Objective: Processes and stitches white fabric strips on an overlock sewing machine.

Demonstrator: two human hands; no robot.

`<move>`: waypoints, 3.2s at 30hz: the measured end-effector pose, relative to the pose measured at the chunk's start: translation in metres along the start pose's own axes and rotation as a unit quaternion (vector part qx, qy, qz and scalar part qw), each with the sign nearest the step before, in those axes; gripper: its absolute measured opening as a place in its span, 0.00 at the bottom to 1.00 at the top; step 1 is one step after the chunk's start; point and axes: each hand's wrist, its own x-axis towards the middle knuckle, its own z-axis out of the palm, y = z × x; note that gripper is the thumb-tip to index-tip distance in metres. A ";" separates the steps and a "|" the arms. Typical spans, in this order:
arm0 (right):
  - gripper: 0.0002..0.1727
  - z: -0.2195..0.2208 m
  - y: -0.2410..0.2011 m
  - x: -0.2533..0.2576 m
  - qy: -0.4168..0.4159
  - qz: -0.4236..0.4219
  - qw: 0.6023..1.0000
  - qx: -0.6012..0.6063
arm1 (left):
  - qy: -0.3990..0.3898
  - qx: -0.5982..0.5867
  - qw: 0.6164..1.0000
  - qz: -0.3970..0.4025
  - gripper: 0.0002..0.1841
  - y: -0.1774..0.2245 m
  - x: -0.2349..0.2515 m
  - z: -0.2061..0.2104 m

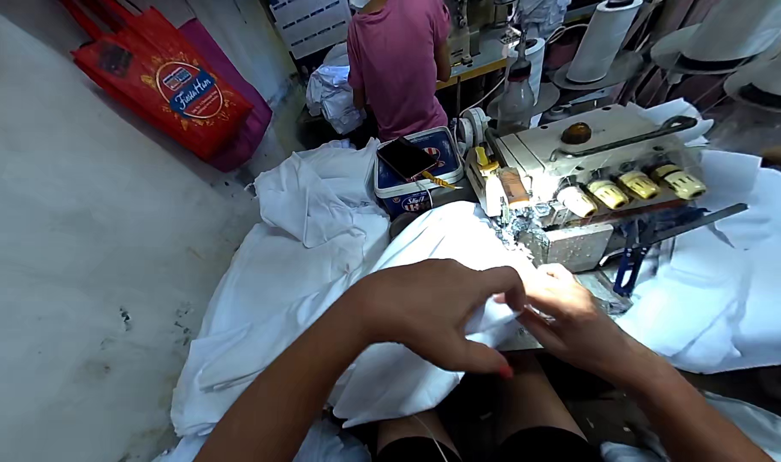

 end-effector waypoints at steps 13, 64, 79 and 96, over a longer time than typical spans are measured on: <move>0.15 -0.090 -0.066 -0.047 -0.211 0.088 0.971 -0.069 | 0.303 0.319 0.873 0.213 0.11 -0.044 0.055 0.140; 0.22 0.037 -0.122 0.094 -0.269 0.359 0.882 0.147 | 0.075 0.378 0.922 0.035 0.13 0.052 -0.020 -0.014; 0.12 0.055 -0.040 0.056 0.136 0.130 0.979 0.079 | 0.149 0.278 0.949 -0.011 0.17 -0.026 -0.056 -0.032; 0.12 0.040 -0.034 0.046 0.068 0.043 0.993 0.086 | 0.160 0.413 0.896 0.005 0.18 -0.024 -0.065 -0.014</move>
